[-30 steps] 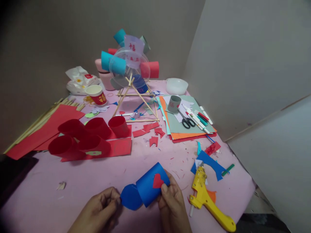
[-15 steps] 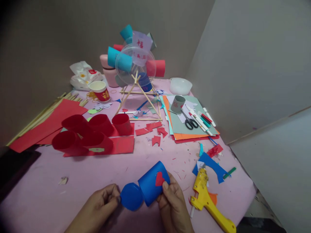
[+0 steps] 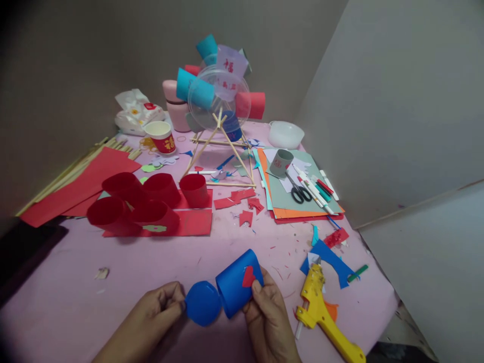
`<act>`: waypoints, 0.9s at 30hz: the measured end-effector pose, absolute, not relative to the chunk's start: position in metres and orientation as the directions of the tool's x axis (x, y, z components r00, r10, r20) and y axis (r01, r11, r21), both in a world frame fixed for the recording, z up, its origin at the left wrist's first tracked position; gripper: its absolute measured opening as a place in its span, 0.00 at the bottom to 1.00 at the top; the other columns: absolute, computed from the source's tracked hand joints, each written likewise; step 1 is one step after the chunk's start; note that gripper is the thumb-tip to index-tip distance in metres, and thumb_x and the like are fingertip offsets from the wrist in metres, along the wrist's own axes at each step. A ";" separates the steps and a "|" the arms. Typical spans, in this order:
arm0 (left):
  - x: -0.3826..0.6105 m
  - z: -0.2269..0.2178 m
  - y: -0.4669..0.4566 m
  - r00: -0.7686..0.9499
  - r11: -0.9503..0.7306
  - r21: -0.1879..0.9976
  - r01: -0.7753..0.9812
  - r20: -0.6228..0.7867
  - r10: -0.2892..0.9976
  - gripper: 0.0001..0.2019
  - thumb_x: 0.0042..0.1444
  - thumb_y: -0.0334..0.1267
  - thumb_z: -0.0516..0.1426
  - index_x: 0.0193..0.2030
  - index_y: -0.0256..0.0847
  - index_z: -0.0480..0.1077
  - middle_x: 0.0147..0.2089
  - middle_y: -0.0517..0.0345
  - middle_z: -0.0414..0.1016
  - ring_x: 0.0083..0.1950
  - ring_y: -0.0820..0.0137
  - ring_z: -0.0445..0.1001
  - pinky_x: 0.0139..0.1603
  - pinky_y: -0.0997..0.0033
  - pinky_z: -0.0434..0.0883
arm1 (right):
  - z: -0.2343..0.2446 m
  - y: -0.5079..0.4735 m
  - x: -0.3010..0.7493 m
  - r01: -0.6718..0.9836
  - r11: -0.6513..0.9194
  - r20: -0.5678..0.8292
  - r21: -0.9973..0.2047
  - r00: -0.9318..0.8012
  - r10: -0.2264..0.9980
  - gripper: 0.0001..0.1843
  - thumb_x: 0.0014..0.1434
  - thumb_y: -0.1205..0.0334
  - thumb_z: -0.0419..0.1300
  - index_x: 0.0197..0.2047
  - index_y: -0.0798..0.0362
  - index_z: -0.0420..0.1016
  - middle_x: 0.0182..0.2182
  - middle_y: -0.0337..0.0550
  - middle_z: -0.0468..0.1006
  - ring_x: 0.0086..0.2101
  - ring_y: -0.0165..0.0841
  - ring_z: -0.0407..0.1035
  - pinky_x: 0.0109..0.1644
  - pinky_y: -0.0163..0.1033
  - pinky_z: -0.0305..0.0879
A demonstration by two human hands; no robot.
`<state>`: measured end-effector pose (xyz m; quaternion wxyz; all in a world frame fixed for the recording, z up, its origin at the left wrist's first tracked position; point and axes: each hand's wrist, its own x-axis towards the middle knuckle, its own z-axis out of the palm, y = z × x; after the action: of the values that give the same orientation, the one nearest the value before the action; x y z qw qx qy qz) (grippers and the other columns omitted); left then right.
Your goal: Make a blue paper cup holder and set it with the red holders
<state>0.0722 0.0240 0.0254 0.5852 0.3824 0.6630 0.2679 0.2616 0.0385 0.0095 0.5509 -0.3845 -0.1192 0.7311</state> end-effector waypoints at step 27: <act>0.070 0.031 0.020 0.009 0.301 0.715 0.631 -0.395 0.919 0.12 0.59 0.39 0.46 0.24 0.45 0.60 0.25 0.61 0.70 0.28 0.66 0.68 0.30 0.68 0.54 | -0.003 0.009 0.253 -0.335 -0.223 -0.315 -0.915 0.255 0.914 0.31 0.42 0.62 0.75 0.50 0.46 0.72 0.42 0.43 0.82 0.40 0.37 0.76 0.43 0.38 0.72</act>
<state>0.0699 0.0195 0.0309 0.4282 0.5668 0.6836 0.1677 0.2528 0.0088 -0.0026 0.5661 -0.5539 -0.2613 0.5518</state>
